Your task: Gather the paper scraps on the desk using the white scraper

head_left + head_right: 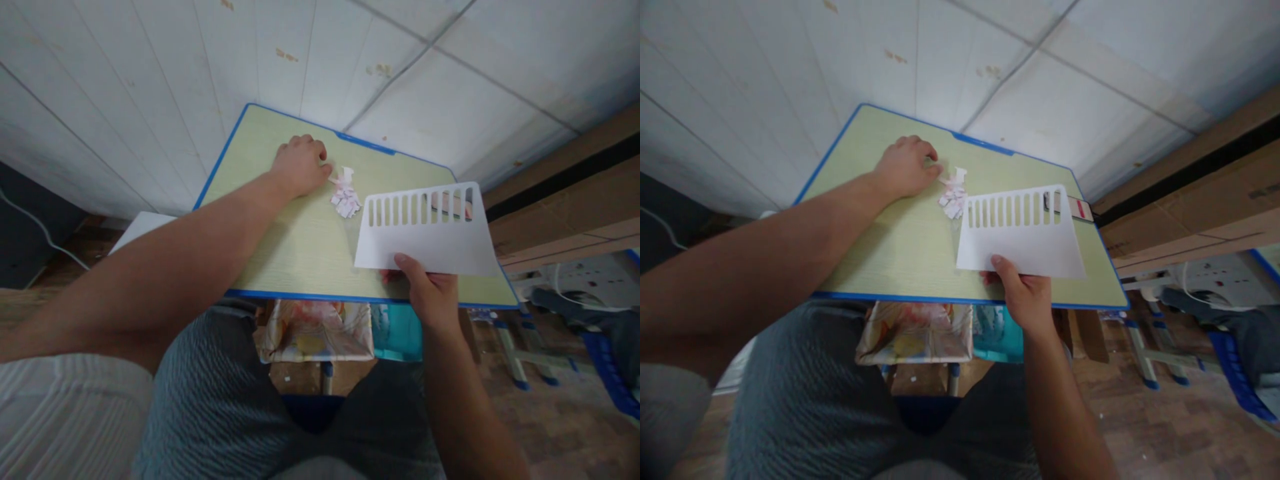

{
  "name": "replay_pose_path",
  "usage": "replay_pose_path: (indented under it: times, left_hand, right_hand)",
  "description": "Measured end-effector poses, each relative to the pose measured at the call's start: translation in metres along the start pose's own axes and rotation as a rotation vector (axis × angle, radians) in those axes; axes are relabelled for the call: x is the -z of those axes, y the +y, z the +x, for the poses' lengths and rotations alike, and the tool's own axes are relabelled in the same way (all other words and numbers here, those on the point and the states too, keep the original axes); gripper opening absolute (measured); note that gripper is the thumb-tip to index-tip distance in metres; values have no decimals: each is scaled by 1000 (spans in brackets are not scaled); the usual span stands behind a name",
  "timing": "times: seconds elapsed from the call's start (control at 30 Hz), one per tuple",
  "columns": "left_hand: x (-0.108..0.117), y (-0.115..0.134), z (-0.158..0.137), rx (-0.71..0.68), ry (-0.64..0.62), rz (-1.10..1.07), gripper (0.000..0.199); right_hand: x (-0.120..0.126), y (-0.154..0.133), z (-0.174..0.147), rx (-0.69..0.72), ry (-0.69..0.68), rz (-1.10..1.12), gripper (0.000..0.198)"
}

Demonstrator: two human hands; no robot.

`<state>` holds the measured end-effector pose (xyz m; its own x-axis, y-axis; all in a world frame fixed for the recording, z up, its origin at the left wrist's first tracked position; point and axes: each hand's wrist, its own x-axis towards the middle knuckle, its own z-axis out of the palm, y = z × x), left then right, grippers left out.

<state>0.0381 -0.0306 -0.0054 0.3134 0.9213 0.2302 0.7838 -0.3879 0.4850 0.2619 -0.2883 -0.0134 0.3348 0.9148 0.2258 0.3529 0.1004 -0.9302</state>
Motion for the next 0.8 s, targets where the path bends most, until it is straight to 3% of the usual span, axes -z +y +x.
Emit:
replay_pose_path:
  times: [0.4,0.53,0.8]
  left_hand:
    - [3,1,-1,-22,-2,-6,35]
    - [5,6,-2,-20,-10,74,40]
    - [2,2,0,-19,-8,-2,49]
  right_hand:
    - [3,-9,-8,8,-112,24,31]
    - [7,-4,-11,-7,-140,8,32]
    - [16,12,-3,-37,-141,106,31]
